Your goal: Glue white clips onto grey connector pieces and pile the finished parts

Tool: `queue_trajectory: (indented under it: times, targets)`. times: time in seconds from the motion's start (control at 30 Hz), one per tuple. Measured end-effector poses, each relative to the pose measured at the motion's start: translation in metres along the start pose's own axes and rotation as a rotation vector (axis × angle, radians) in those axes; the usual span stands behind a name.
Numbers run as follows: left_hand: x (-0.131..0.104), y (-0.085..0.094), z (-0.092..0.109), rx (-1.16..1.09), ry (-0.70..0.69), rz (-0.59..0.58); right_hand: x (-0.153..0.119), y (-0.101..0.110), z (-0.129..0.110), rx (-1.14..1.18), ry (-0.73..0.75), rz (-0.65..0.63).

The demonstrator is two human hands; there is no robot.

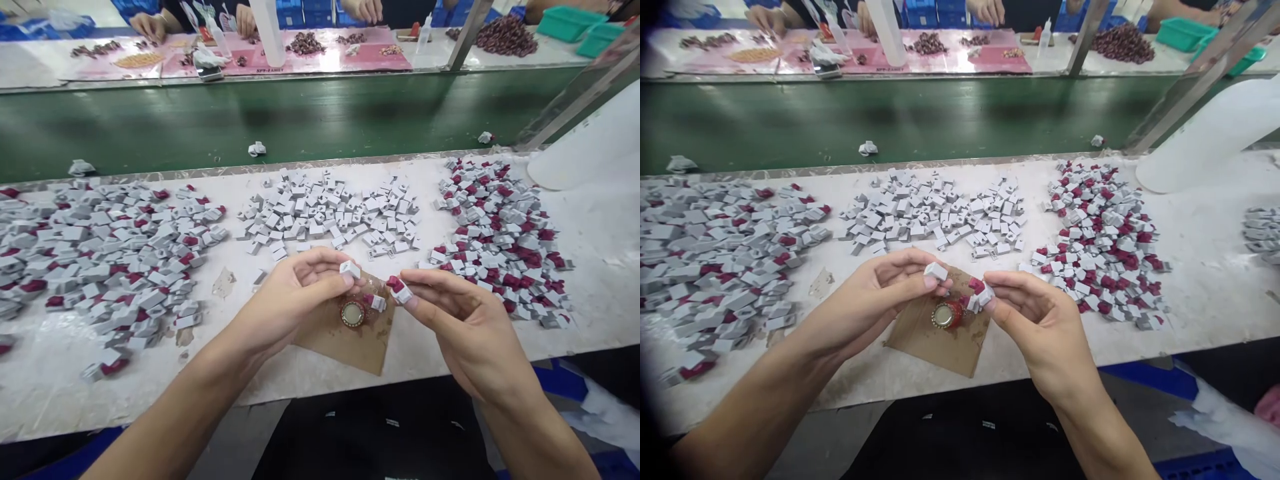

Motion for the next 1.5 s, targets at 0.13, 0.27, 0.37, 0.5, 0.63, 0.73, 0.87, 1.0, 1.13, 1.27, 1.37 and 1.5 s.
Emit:
queue_trajectory:
  times: [0.13, 0.27, 0.37, 0.5, 0.63, 0.73, 0.87, 1.0, 1.13, 1.27, 1.37, 1.5]
  targets:
    - [0.007, -0.005, 0.012, 0.326, -0.208, 0.076, 0.002, -0.001, 0.001, 0.088, -0.082, 0.016]
    - [0.012, -0.011, 0.016, 0.18, -0.075, -0.043, 0.005, -0.001, 0.0, 0.133, -0.101, 0.047]
    - [0.016, -0.015, 0.016, 0.041, 0.018, -0.12, 0.007, -0.002, 0.0, 0.146, -0.096, 0.045]
    - [0.024, -0.02, 0.013, -0.041, 0.037, -0.084, 0.006, -0.004, 0.0, 0.144, -0.043, 0.053]
    - [0.027, -0.024, 0.009, -0.132, 0.039, -0.079, 0.006, -0.006, -0.001, 0.124, 0.06, 0.089]
    - [0.026, -0.025, 0.007, -0.153, 0.029, -0.126, 0.008, -0.007, 0.0, 0.114, 0.126, 0.107]
    - [0.025, -0.026, 0.005, -0.145, -0.013, -0.151, 0.009, -0.009, 0.005, 0.087, 0.185, 0.072]
    - [0.025, -0.027, 0.005, -0.115, -0.04, -0.158, 0.008, -0.01, 0.007, 0.071, 0.224, 0.053]
    - [0.026, -0.027, 0.005, -0.07, -0.042, -0.143, 0.007, -0.01, 0.004, 0.055, 0.224, 0.045]
    - [0.026, -0.026, 0.007, -0.008, -0.051, -0.132, 0.006, -0.01, 0.002, 0.017, 0.205, 0.044]
    - [0.025, -0.026, 0.01, 0.063, -0.069, -0.154, 0.005, -0.01, -0.001, -0.05, 0.226, 0.034]
    - [0.023, -0.027, 0.016, 0.182, -0.062, -0.168, 0.005, -0.007, -0.008, -0.122, 0.274, -0.014]
Point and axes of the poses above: each hand's wrist, its own x-axis towards the middle knuckle, its own y-axis out of the back of the hand, z = x × y, the point moved 1 cm from there along x, towards the middle knuckle
